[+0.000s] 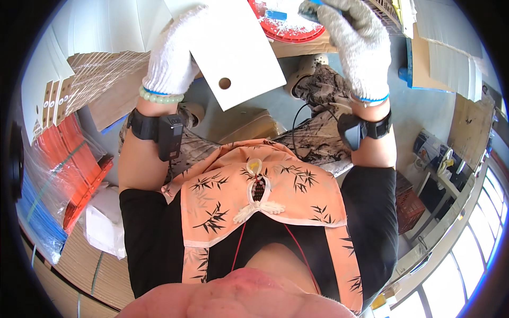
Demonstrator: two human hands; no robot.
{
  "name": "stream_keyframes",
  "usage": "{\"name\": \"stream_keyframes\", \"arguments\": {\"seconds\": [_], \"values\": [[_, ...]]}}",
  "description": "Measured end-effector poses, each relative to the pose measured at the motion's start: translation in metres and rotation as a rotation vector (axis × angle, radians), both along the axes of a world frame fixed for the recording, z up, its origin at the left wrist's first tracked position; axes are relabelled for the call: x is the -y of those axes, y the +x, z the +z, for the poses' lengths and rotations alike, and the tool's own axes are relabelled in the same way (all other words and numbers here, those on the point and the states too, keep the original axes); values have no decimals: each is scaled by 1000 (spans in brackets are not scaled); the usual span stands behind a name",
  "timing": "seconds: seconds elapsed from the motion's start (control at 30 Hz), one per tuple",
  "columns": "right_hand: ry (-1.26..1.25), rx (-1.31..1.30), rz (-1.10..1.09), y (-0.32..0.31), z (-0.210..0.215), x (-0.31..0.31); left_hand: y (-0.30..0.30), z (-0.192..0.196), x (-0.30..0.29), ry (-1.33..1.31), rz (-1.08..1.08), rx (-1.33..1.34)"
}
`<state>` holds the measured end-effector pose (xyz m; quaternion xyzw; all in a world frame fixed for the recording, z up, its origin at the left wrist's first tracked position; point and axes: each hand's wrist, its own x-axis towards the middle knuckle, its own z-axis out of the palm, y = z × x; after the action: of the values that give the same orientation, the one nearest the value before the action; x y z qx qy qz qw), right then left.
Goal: Wiping down white furniture panels with a sponge and cleaning solution in a workshop.
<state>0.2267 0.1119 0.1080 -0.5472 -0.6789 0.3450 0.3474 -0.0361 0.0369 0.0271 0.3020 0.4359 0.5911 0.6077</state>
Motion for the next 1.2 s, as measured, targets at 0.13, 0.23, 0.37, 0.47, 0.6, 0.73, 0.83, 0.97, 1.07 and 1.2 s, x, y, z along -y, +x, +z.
{"name": "stream_keyframes", "arguments": {"seconds": [0.13,0.23,0.37,0.47,0.6,0.73,0.83,0.97,1.07,1.2], "values": [[-85,-145,47,5,5,16,1,11,-10,-77,126,343],[-75,-125,124,1,9,21,1,16,-13,-76,155,324],[-36,-60,182,1,10,27,-3,19,-17,-42,193,252],[-113,-88,213,0,17,31,-4,26,-19,6,160,179],[19,-184,253,-3,18,35,-4,13,-23,-22,241,204],[37,-305,188,0,15,35,-3,22,-22,-37,260,53],[-5,-427,133,-1,12,25,-1,17,-20,-6,211,110],[51,-461,143,-1,4,14,11,9,-21,170,76,198],[-75,-601,209,16,-2,8,7,20,-4,263,-25,-286],[-112,-718,201,26,-3,-1,21,29,2,454,-184,-397]]}}
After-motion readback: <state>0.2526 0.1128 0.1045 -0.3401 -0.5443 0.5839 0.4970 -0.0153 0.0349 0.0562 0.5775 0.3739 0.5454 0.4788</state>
